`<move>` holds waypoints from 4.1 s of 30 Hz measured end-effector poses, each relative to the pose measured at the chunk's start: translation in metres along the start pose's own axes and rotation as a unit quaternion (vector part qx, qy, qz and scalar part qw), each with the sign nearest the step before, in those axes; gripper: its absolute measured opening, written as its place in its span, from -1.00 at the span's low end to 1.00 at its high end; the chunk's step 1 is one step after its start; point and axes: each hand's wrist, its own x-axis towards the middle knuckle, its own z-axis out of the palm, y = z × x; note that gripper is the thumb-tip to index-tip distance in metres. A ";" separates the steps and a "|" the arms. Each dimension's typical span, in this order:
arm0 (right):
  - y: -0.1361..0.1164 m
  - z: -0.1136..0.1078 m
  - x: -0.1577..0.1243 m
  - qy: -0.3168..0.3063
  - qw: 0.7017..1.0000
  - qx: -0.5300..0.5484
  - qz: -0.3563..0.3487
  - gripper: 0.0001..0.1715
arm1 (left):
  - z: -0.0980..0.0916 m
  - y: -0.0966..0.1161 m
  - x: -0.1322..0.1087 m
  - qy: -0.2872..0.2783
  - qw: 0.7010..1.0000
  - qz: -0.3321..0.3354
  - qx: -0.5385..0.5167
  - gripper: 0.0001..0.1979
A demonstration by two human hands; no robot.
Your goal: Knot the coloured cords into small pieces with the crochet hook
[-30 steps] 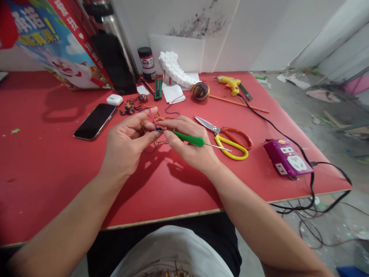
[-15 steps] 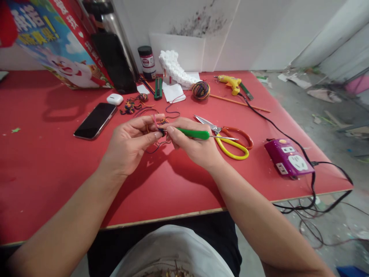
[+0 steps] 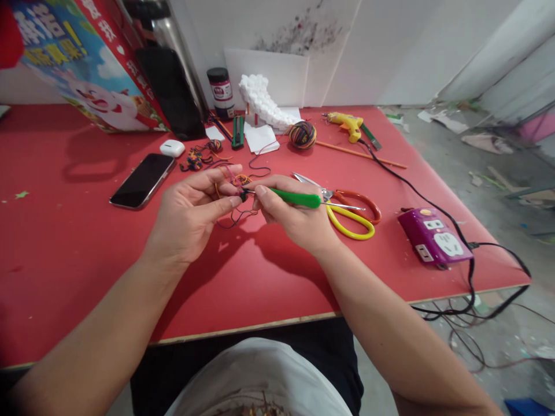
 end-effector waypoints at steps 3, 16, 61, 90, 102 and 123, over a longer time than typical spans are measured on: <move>0.001 -0.002 0.000 -0.006 1.000 0.014 0.019 -0.69 | 0.000 0.001 0.000 0.000 1.000 0.007 0.017 -0.63; -0.002 -0.007 -0.001 -0.026 0.999 0.021 0.035 -0.75 | -0.001 0.001 -0.002 0.001 0.995 0.051 0.082 -0.63; -0.004 0.001 -0.004 -0.042 0.968 -0.214 -0.123 -0.73 | -0.002 -0.006 -0.004 0.043 0.979 0.110 0.166 -0.66; -0.005 0.003 -0.008 0.027 0.992 -0.119 -0.037 -0.79 | 0.000 0.000 -0.004 0.026 0.995 0.045 0.083 -0.56; -0.003 0.005 -0.003 0.047 0.999 -0.013 -0.018 -0.92 | 0.002 0.003 -0.007 0.017 0.993 0.063 0.100 -0.53; -0.010 0.008 -0.008 0.063 0.995 0.020 -0.078 -0.85 | -0.005 0.007 -0.008 0.015 0.989 0.086 0.120 -0.54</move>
